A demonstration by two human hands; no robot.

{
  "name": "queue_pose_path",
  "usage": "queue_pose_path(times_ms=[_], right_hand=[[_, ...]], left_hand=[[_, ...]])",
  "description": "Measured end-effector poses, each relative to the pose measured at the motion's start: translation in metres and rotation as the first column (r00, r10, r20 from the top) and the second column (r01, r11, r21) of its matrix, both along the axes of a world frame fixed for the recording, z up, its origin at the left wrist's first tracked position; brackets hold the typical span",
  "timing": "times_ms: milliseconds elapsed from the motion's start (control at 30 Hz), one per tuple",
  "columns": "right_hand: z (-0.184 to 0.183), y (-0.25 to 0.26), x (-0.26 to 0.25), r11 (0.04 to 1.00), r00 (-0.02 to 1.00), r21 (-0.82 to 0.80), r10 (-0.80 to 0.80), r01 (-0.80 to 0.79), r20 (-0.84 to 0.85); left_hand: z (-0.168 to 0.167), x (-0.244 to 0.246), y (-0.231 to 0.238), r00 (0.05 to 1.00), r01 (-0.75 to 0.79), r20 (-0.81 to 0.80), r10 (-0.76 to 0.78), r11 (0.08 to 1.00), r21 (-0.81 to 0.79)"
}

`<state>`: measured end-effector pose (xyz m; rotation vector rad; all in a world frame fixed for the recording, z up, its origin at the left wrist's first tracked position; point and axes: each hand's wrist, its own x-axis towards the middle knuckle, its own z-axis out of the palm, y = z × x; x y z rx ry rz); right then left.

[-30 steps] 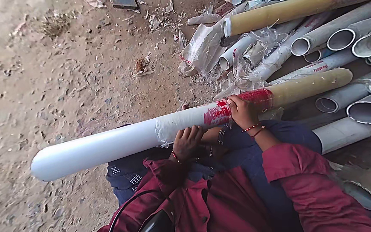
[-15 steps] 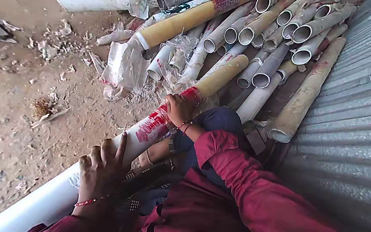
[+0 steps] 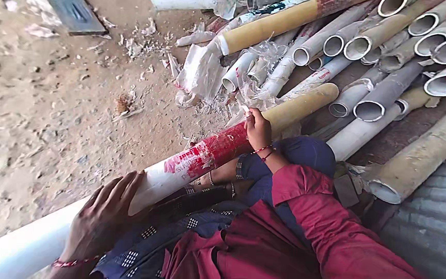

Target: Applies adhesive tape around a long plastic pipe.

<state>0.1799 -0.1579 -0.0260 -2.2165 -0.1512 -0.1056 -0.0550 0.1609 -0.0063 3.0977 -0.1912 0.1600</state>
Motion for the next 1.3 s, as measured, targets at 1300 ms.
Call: queue_pose_path(times_ms=[1300], right_hand=[[0.026,0.086,-0.080,0.305,0.216,-0.757,0.952,-0.578,0.218]], left_hand=[[-0.088,-0.006,-0.091,0.722,-0.315,0.594,0.356,0.933,-0.177]])
